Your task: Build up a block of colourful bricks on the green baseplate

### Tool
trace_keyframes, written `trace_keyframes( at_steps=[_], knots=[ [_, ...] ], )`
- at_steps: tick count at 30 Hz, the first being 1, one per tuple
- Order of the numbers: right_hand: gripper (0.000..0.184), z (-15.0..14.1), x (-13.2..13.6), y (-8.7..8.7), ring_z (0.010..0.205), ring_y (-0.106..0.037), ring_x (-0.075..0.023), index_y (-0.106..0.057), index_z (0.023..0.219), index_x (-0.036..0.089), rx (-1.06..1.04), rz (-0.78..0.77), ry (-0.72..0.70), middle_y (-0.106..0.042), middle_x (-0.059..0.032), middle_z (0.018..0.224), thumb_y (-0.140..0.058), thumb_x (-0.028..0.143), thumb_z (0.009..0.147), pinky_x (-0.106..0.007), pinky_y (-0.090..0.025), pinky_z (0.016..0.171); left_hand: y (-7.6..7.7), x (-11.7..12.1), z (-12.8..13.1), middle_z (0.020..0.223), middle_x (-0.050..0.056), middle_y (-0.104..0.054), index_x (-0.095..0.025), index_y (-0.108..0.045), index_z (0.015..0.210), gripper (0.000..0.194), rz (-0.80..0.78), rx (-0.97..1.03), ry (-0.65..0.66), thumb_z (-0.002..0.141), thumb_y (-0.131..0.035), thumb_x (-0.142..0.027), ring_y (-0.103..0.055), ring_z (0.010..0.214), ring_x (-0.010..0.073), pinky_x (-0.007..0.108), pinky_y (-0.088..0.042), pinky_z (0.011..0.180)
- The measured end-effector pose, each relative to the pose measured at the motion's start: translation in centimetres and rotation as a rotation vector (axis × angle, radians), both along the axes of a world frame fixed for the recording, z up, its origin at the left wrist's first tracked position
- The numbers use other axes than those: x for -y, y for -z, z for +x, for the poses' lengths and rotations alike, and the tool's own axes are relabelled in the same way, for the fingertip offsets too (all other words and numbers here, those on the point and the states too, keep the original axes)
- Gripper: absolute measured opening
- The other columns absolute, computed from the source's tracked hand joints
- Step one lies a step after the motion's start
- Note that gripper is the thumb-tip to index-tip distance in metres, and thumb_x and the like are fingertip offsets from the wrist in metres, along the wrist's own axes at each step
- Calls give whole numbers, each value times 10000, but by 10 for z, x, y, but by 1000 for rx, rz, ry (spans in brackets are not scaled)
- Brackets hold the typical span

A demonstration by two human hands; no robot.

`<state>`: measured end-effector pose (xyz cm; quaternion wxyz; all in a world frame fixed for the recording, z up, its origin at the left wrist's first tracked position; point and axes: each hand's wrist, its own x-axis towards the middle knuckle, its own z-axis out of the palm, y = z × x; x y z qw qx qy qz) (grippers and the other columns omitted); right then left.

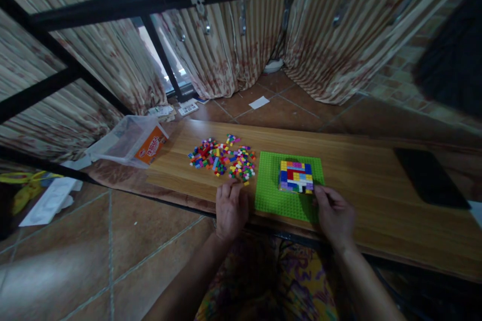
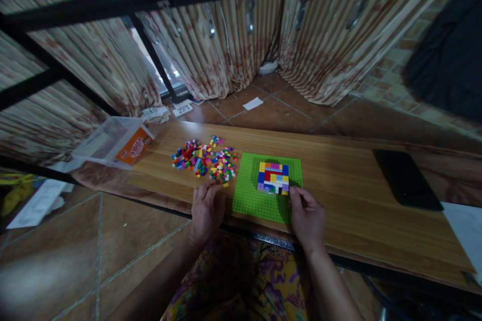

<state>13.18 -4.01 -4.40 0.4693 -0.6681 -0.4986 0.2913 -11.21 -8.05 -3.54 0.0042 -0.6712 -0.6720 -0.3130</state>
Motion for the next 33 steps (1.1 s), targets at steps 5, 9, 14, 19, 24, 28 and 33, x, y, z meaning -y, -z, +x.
trace_keyframes(
  at_steps=[5, 9, 14, 19, 24, 28, 33],
  knots=[
    [372, -2, 0, -3, 583, -554, -160, -696, 806, 164, 10, 14, 5, -614, -12, 619, -577, 516, 812, -258, -415, 561, 3, -12, -5, 1092, 105, -570, -190, -608, 972, 142, 23, -47, -42, 835, -570, -193, -512, 995, 237, 383, -450, 865],
    [362, -1, 0, -1, 591, -556, -158, -698, 815, 163, -9, 10, 0, -626, -16, 646, -582, 506, 812, -257, -421, 570, 3, -20, -3, 1103, 107, -565, -191, -625, 959, 133, 38, -46, -42, 839, -572, -214, -508, 995, 238, 378, -444, 869],
    [367, 0, 0, 1, 596, -565, -161, -703, 832, 165, -11, -1, 2, -623, -11, 635, -582, 511, 812, -258, -426, 572, 4, -22, -14, 1102, 107, -574, -192, -641, 944, 143, 26, -40, -96, 870, -522, -219, -513, 999, 240, 391, -436, 887],
    [383, 0, 0, 2, 594, -573, -165, -706, 837, 162, -5, -22, 7, -630, -17, 636, -586, 523, 803, -260, -429, 568, 1, -38, -36, 1094, 114, -577, -187, -657, 993, 202, 32, -55, -168, 869, -501, -221, -511, 1021, 256, 408, -432, 902],
    [387, 0, 0, 2, 594, -573, -165, -703, 840, 159, -17, -12, 5, -650, -30, 673, -586, 526, 797, -261, -432, 564, -9, -76, -48, 1108, 112, -600, -202, -674, 1018, 242, -30, -109, -130, 847, -503, -214, -513, 1054, 266, 429, -418, 935],
    [393, 0, 0, 1, 583, -568, -163, -697, 834, 160, 3, -4, 6, -646, -26, 664, -571, 531, 808, -263, -431, 560, -15, -98, -47, 1067, 112, -629, -200, -697, 905, 202, -99, -178, -78, 806, -521, -185, -521, 1031, 274, 443, -426, 919],
    [406, 2, -1, 4, 613, -577, -170, -702, 855, 164, 9, 10, -16, -647, -25, 675, -552, 541, 823, -271, -444, 588, -14, -107, -48, 993, 124, -649, -191, -691, 808, 158, -153, -199, -85, 766, -541, -165, -527, 977, 277, 444, -439, 885]
  ],
)
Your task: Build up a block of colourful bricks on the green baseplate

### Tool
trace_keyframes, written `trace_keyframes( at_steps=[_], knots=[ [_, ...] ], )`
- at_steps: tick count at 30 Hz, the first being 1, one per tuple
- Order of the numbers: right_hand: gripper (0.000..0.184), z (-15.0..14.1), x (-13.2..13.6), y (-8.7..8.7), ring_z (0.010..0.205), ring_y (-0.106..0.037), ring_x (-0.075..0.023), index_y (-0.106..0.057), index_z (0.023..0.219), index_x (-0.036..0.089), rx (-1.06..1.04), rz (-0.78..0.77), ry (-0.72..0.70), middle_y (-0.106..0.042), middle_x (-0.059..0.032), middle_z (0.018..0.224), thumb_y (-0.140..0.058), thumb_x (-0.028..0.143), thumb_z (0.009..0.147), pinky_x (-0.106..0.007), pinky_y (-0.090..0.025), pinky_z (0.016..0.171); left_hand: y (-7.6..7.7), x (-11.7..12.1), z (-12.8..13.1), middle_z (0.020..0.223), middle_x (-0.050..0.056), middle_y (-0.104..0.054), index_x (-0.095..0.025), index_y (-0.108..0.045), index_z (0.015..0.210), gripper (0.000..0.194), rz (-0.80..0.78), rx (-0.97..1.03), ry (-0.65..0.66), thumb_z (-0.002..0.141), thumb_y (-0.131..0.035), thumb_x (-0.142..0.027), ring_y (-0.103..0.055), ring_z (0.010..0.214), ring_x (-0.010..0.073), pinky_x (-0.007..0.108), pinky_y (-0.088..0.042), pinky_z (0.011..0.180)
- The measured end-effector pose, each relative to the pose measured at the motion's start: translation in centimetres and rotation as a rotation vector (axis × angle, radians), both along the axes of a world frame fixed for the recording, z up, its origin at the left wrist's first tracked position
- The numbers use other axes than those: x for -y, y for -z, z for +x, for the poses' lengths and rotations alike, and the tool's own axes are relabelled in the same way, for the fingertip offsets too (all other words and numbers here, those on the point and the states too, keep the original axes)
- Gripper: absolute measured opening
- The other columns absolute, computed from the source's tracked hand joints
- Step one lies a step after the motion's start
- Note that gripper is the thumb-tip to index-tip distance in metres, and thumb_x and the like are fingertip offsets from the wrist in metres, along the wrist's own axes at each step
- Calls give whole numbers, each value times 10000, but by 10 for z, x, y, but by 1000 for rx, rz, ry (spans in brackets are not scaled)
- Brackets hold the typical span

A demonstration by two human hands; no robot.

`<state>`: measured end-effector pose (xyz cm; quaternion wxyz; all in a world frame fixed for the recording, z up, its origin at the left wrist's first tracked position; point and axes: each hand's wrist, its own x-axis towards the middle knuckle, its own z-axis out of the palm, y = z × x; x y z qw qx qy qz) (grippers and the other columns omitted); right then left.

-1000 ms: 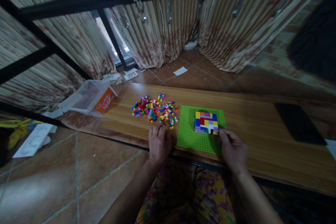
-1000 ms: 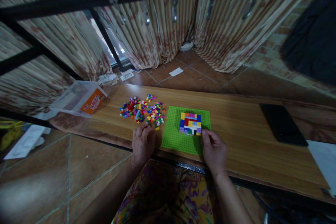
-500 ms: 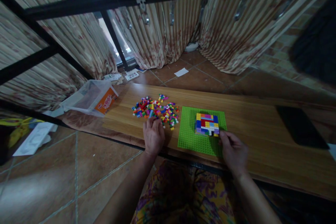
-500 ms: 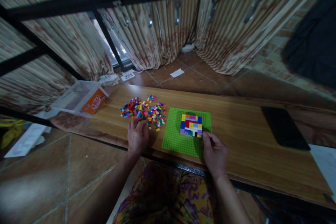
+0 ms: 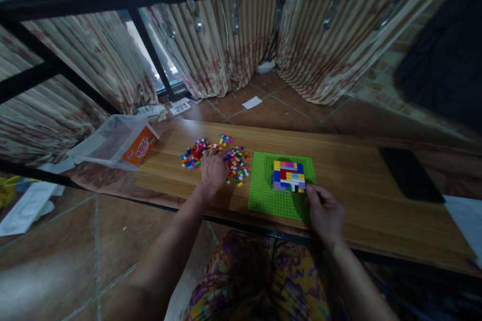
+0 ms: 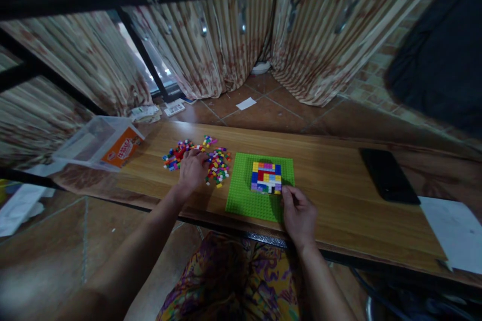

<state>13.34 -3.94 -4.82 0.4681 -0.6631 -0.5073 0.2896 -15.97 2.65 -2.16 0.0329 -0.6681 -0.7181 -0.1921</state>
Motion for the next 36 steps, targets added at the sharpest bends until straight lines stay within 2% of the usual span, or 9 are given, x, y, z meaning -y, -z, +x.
trace_keyframes(
  at_steps=[4, 8, 10, 12, 14, 17, 25, 29, 36],
  knots=[
    [406, 0, -1, 1, 602, -559, -160, -702, 858, 170, 3, 4, -10, -628, -12, 651, -541, 542, 831, -266, -432, 584, -1, 1, -4, 998, 120, -645, -178, -666, 808, 142, 8, 3, 28, 773, -531, -157, -536, 986, 270, 438, -433, 908],
    [385, -2, -1, -1, 584, -534, -148, -693, 818, 172, -13, 25, -20, -586, 7, 613, -539, 525, 837, -255, -411, 569, -13, 14, 4, 991, 103, -638, -172, -641, 877, 134, 88, 100, 29, 813, -524, -193, -562, 974, 258, 413, -458, 888],
    [380, -2, -1, -1, 591, -533, -146, -689, 814, 171, -26, 29, -21, -591, 6, 630, -541, 520, 836, -254, -408, 573, -19, 29, 19, 998, 84, -635, -180, -623, 919, 139, 120, 199, 83, 840, -510, -196, -577, 970, 232, 373, -475, 864],
    [377, -3, -1, -1, 598, -533, -145, -689, 819, 168, -31, 32, -13, -597, 3, 641, -546, 517, 832, -255, -409, 580, -23, 45, 40, 964, 58, -643, -192, -610, 945, 138, 89, 287, 217, 849, -512, -176, -592, 946, 201, 337, -481, 854],
    [384, -3, -2, -1, 603, -534, -148, -691, 823, 163, -22, 38, -10, -602, -2, 645, -544, 518, 831, -258, -413, 586, -23, 60, 62, 922, 37, -654, -207, -608, 930, 115, 44, 353, 327, 849, -532, -174, -602, 914, 185, 318, -487, 827],
    [406, -3, -2, -1, 605, -535, -152, -689, 813, 160, -8, 44, -18, -607, -9, 642, -527, 532, 834, -260, -419, 583, -21, 70, 90, 913, 29, -661, -223, -612, 916, 94, 2, 376, 416, 856, -546, -192, -602, 888, 183, 331, -484, 814],
    [408, -2, -3, 1, 601, -542, -154, -691, 820, 166, -16, 51, -29, -612, -3, 637, -528, 541, 832, -265, -428, 594, -15, 57, 117, 906, 23, -658, -234, -633, 919, 110, -11, 271, 537, 886, -529, -247, -570, 875, 191, 362, -437, 801],
    [400, -2, -3, 1, 611, -549, -156, -692, 819, 167, -10, 49, -26, -622, -8, 654, -533, 534, 831, -268, -433, 603, -8, 55, 122, 893, 30, -651, -239, -651, 905, 150, 19, 229, 527, 900, -511, -290, -542, 884, 199, 373, -414, 797],
    [395, -2, -3, 2, 638, -567, -164, -692, 823, 169, -17, 61, -23, -647, -20, 697, -531, 529, 834, -275, -442, 624, -2, 54, 124, 968, 46, -641, -233, -654, 915, 137, 110, 170, 515, 882, -522, -249, -516, 922, 210, 396, -393, 823]
  ],
)
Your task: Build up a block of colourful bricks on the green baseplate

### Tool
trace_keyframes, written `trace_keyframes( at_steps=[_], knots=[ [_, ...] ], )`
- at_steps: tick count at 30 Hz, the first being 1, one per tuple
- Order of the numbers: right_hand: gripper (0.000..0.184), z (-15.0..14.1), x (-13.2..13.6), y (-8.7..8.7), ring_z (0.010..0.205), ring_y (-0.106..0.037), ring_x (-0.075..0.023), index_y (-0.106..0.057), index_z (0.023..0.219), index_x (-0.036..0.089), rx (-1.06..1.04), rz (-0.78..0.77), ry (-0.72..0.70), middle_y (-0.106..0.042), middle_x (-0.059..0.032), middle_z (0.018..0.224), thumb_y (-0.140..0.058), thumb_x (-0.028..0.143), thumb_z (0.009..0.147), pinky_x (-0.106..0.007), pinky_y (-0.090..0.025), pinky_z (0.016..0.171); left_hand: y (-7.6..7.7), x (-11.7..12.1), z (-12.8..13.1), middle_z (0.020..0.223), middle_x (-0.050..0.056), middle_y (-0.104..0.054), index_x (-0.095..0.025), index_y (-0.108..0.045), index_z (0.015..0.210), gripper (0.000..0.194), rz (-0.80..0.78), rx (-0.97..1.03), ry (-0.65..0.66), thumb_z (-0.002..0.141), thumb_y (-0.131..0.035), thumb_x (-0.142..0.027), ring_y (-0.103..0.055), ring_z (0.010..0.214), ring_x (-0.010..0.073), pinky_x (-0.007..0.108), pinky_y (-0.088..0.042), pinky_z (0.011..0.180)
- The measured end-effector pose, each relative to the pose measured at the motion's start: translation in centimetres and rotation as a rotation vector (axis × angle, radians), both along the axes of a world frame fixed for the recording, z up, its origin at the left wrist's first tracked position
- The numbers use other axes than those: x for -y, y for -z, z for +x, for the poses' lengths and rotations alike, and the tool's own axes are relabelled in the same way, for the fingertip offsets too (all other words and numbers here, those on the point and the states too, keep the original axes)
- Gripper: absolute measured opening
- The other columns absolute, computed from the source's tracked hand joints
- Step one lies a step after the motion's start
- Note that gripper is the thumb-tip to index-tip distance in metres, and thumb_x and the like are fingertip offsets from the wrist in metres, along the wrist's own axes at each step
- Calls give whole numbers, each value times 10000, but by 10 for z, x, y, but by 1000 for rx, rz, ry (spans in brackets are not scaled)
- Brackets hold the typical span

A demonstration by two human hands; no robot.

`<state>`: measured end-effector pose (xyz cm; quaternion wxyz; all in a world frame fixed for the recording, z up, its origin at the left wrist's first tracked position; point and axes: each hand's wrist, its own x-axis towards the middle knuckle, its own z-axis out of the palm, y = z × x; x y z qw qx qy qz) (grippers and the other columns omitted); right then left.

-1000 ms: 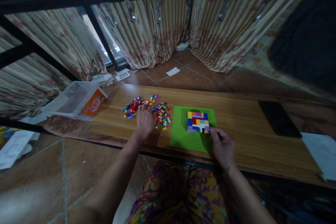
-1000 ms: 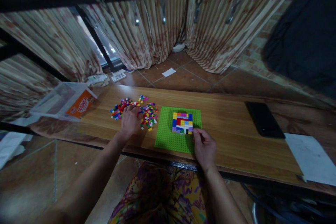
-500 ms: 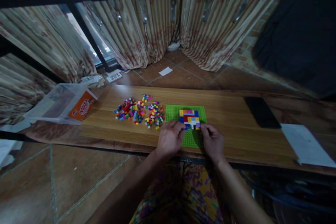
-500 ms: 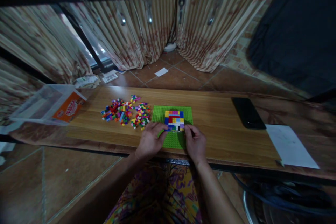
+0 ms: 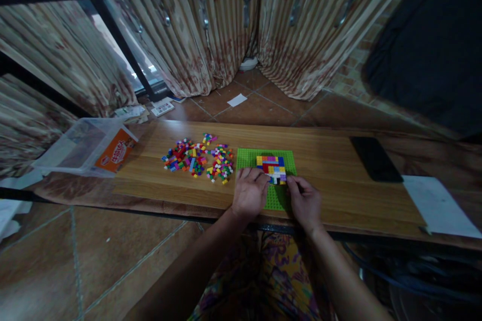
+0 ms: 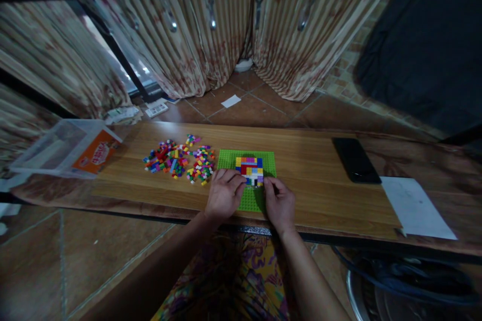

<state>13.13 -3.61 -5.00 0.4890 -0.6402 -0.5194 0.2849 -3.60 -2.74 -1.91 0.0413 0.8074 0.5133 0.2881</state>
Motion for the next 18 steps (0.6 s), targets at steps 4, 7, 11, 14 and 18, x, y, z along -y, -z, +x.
trace_keyframes(
  at_steps=[4, 7, 11, 14, 18],
  knots=[
    [395, 1, -1, 2, 641, -567, -166, -694, 826, 170, 0, -2, 5, -644, -18, 691, -535, 531, 828, -275, -444, 619, -3, 0, 2, 909, 56, -624, -225, -662, 837, 131, 24, -60, -15, 859, -533, -238, -505, 889, 215, 406, -380, 812],
    [395, 1, -1, 3, 614, -556, -161, -692, 821, 169, -7, -4, 7, -631, -11, 660, -539, 533, 825, -273, -440, 605, -3, 2, 2, 905, 56, -629, -221, -665, 804, 150, 52, -88, -3, 860, -526, -234, -505, 877, 212, 405, -375, 815],
    [398, 0, -1, 1, 613, -559, -159, -695, 824, 168, 2, -6, 13, -640, -16, 676, -533, 531, 828, -274, -440, 608, 5, 8, 2, 985, 55, -658, -223, -673, 928, 174, 121, -116, -14, 889, -503, -230, -524, 893, 206, 403, -370, 844],
    [388, 0, 0, -1, 615, -559, -158, -698, 826, 168, 8, -7, 6, -639, -12, 671, -535, 521, 830, -270, -434, 607, 13, 11, 1, 1031, 57, -664, -230, -664, 994, 192, 167, -135, -33, 899, -497, -220, -539, 910, 205, 396, -373, 842],
    [370, 0, 1, -2, 620, -558, -158, -698, 832, 169, 12, -12, 4, -645, -14, 682, -541, 503, 838, -270, -428, 617, 21, 12, -1, 1075, 61, -661, -232, -648, 1037, 207, 214, -152, -23, 906, -490, -211, -548, 926, 204, 397, -380, 854]
  ],
)
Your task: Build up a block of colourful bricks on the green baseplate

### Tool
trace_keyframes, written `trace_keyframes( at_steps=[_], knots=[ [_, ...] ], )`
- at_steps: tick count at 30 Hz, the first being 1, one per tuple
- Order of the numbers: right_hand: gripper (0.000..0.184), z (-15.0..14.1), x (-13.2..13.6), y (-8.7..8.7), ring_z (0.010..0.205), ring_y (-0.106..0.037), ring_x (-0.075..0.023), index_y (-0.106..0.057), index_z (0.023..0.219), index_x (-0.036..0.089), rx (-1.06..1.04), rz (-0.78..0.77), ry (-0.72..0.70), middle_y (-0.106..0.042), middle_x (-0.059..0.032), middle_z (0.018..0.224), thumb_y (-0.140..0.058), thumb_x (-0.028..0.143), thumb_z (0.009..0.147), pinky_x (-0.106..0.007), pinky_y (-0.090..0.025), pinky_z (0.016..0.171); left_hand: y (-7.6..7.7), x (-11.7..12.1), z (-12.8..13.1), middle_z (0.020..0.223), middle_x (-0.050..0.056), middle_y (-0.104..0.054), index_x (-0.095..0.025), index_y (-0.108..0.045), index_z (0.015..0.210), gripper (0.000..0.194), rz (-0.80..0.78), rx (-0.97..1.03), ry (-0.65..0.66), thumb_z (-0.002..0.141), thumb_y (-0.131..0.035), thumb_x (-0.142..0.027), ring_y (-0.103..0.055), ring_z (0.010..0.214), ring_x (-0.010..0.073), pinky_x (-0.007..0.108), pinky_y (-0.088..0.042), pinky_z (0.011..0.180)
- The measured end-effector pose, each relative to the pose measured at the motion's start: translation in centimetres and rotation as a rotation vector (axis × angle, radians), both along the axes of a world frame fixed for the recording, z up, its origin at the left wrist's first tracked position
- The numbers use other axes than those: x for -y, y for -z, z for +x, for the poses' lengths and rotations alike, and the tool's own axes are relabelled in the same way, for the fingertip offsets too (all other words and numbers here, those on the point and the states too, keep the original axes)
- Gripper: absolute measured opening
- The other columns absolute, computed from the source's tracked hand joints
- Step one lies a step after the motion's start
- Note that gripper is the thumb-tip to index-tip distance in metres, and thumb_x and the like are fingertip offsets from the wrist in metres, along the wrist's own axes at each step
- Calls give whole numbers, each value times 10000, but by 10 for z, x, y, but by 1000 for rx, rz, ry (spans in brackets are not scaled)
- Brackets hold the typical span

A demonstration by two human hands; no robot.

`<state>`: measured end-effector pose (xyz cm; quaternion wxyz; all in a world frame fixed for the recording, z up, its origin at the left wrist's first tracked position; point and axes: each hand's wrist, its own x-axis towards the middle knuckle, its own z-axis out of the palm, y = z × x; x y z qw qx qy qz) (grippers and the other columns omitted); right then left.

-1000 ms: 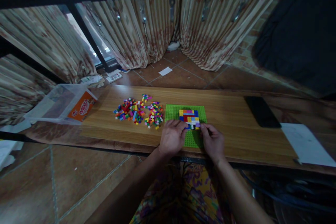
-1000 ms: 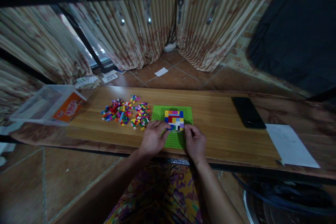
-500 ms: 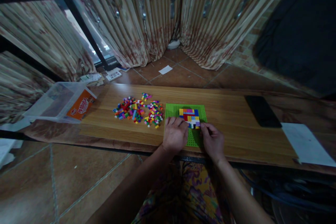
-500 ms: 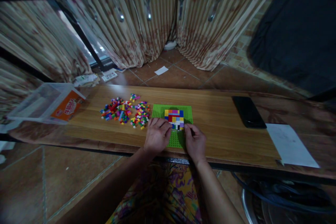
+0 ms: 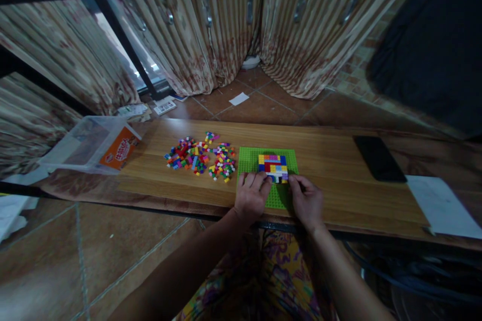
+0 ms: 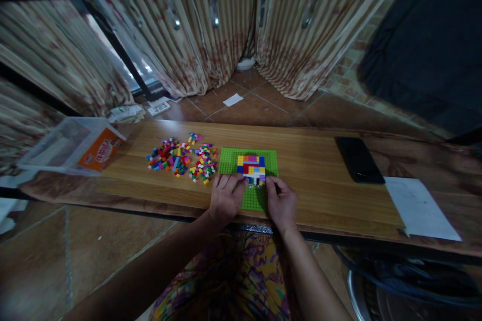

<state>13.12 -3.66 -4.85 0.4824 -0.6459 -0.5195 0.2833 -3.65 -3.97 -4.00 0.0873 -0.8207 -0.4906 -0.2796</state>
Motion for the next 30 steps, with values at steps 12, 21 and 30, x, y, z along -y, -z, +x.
trace_keyframes(
  at_steps=[12, 21, 30],
  knots=[
    [382, 1, -1, 4, 626, -550, -155, -696, 836, 167, 10, 10, -4, -626, -9, 672, -534, 514, 837, -264, -423, 616, -8, -12, -3, 1018, 45, -623, -199, -617, 986, 192, -175, 30, 72, 926, -434, -211, -580, 862, 168, 316, -462, 788],
    [417, 2, -1, 7, 578, -521, -142, -690, 824, 169, 8, -1, 7, -590, 4, 626, -529, 553, 824, -253, -407, 566, -6, -26, -13, 1013, 43, -596, -183, -589, 931, 179, -337, 292, 277, 930, -410, -193, -582, 945, 134, 260, -505, 847],
    [422, 1, 1, 2, 598, -539, -148, -692, 839, 163, 4, -12, 11, -608, -4, 640, -523, 550, 828, -249, -409, 572, -17, -12, -23, 1150, 57, -586, -206, -583, 1118, 335, -337, 404, 268, 862, -421, -62, -576, 1068, 142, 292, -500, 951]
  ],
)
